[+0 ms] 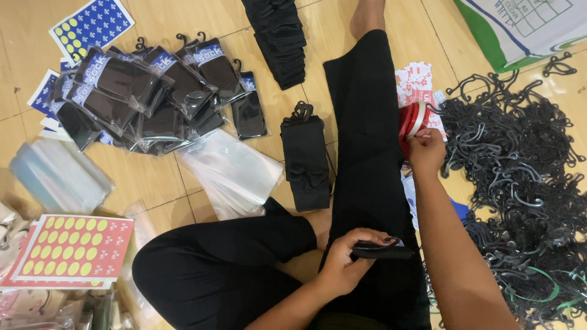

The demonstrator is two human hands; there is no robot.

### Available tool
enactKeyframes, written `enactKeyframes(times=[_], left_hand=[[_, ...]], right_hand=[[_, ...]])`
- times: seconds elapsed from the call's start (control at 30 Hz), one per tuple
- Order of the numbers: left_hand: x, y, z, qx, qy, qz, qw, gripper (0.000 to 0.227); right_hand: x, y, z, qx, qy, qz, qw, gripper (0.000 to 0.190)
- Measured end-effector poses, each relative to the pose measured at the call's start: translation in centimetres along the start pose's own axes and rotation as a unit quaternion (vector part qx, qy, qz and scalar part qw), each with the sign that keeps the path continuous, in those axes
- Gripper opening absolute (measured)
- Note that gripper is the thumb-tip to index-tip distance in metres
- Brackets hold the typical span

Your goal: The person places black socks into clear plastic sleeves by hand, attaching blue labels to the socks before sliding them into the packaging.

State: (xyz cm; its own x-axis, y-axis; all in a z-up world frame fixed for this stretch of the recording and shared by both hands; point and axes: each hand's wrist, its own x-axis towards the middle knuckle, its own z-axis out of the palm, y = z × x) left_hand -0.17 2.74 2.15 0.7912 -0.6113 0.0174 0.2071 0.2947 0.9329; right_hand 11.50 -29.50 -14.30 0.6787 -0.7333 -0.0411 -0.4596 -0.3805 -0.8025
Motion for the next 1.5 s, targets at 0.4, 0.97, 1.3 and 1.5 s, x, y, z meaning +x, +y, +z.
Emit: enactKeyframes(times=[0.4,0.97,1.3,1.5], left_hand=[[1.4,0.2,0.0,0.076,0.011,0.041,0.996,0.027],[-0.1,0.6,0.2,0.260,-0.048,0.179,0.948,0.019],[-0.5,0.3,-0.2,0.295,-0.035,0.214,0.930,0.021],[-0.8,2.8,-1.1,0.232,0.018,0.155,0.960,0.014]], right_hand=[[-9.0,2.0,-4.3,0.252,-0.055,0.167,0.952,0.027],[-8.0,-1.6,-10.5,-0.072,-0.265,-0.002,0.962,0.020],[-14.7,-17.0,-17.4,-0.181,-0.535,-0.040,0.824,0.087],[-19.8,-14.5,-16.3,-0.044,-0.379,-0.208,0.901,0.083]])
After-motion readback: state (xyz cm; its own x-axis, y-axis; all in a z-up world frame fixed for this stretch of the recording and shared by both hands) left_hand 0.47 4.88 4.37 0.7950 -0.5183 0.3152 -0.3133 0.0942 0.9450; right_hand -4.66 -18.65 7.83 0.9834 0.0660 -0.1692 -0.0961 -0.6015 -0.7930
